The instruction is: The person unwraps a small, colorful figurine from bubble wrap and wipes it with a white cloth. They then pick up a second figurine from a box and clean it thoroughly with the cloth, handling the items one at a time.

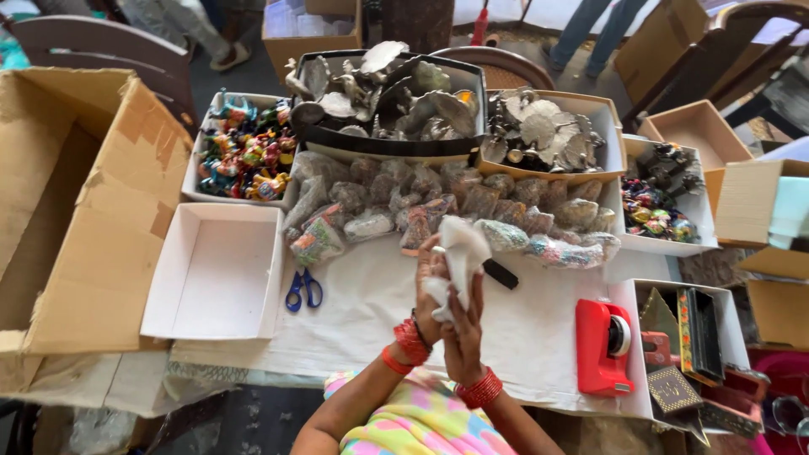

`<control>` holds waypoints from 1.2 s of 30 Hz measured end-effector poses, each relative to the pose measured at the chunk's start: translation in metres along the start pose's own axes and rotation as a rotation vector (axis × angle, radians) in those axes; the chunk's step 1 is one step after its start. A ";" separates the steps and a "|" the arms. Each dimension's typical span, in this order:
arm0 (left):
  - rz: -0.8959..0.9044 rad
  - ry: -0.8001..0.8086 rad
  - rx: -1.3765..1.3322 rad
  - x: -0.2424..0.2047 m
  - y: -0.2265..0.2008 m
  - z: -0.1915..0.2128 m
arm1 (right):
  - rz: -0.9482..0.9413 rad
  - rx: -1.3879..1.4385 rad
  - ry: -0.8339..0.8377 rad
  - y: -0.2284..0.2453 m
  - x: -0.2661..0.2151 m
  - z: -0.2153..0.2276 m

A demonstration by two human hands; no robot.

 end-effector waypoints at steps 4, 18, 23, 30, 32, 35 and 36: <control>0.335 -0.140 -0.421 -0.010 0.026 0.007 | 0.106 -0.161 0.022 0.003 0.040 0.019; 0.255 -0.166 -0.225 -0.002 -0.003 0.013 | -0.125 0.078 0.030 -0.005 0.018 -0.008; 0.344 -0.068 -0.254 -0.018 0.027 0.003 | -0.529 0.780 -0.183 -0.060 0.065 0.022; 0.339 -0.212 -0.300 -0.005 0.031 0.019 | -0.538 0.673 -0.192 -0.046 0.027 -0.003; 0.335 -0.178 -0.275 0.000 0.014 0.014 | -0.411 0.437 -0.109 -0.023 0.020 -0.008; 0.346 -0.152 -0.211 -0.006 0.011 0.009 | -0.298 0.299 -0.083 -0.023 0.036 -0.002; 0.349 -0.146 -0.173 -0.006 0.013 0.007 | -0.295 0.394 -0.147 -0.033 0.050 0.006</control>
Point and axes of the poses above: each hand's wrist, its own x-axis towards the middle knuckle, its own z-axis out of the back of the hand, y = z × x, the point moved 6 cm from there along x, towards the middle knuckle, and after that the axes turned 2 degrees about z, right-handed, at the moved point
